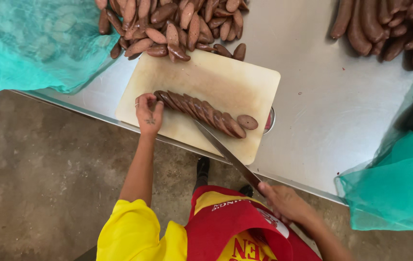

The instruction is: The person uses a large knife to slice several long sausages into rounds on a white cutting board, occasionally using a sharpening rod on the blade.

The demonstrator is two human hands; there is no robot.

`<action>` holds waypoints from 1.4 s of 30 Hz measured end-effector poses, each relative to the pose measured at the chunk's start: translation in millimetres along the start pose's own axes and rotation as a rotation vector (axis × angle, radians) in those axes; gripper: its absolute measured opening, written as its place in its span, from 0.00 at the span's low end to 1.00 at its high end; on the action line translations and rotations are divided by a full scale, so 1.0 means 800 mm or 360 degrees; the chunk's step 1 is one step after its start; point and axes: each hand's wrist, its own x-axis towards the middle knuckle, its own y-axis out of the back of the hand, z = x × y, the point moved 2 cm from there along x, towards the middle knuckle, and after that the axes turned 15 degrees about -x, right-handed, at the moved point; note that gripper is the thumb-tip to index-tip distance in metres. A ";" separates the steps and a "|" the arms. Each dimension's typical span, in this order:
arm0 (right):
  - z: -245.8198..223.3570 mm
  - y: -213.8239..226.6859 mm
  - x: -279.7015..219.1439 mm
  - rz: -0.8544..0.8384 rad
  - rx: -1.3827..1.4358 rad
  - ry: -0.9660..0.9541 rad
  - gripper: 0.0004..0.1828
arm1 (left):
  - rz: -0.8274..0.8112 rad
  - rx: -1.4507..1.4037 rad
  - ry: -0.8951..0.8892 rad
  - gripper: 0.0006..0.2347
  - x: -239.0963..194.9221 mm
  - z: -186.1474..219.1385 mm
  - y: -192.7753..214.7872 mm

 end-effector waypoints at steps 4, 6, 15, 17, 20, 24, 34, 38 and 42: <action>0.027 -0.010 -0.018 0.0224 -0.0238 0.0376 0.30 | 0.0103 -0.0084 0.0177 0.11 0.005 -0.023 -0.011; 0.026 -0.009 -0.024 0.0339 -0.0297 0.0492 0.29 | 0.0113 -0.0136 0.0246 0.11 0.009 -0.031 -0.015; -0.061 -0.005 -0.010 0.0412 -0.0346 0.0523 0.32 | 0.0227 -0.0031 0.0624 0.15 0.032 -0.021 -0.012; -0.076 0.000 -0.007 0.0458 -0.0382 0.0544 0.31 | 0.0243 -0.0001 0.0648 0.16 0.040 -0.024 -0.014; -0.102 0.007 -0.001 0.0558 -0.0469 0.0542 0.30 | 0.0176 0.0038 0.0586 0.15 0.047 -0.032 -0.013; -0.145 -0.001 0.024 0.0607 -0.0729 0.0510 0.30 | 0.0237 0.0054 0.0499 0.13 0.043 -0.041 -0.007; -0.277 -0.019 0.141 0.0786 -0.0798 0.0730 0.31 | 0.0270 0.0092 0.0342 0.10 0.024 -0.011 -0.005; -0.230 -0.027 0.161 0.0660 -0.0791 0.0729 0.32 | 0.0239 0.0173 0.0330 0.10 0.020 -0.005 -0.003; -0.112 -0.003 0.127 0.0614 -0.0553 0.0920 0.34 | 0.0316 0.0161 0.0200 0.09 0.017 -0.001 -0.008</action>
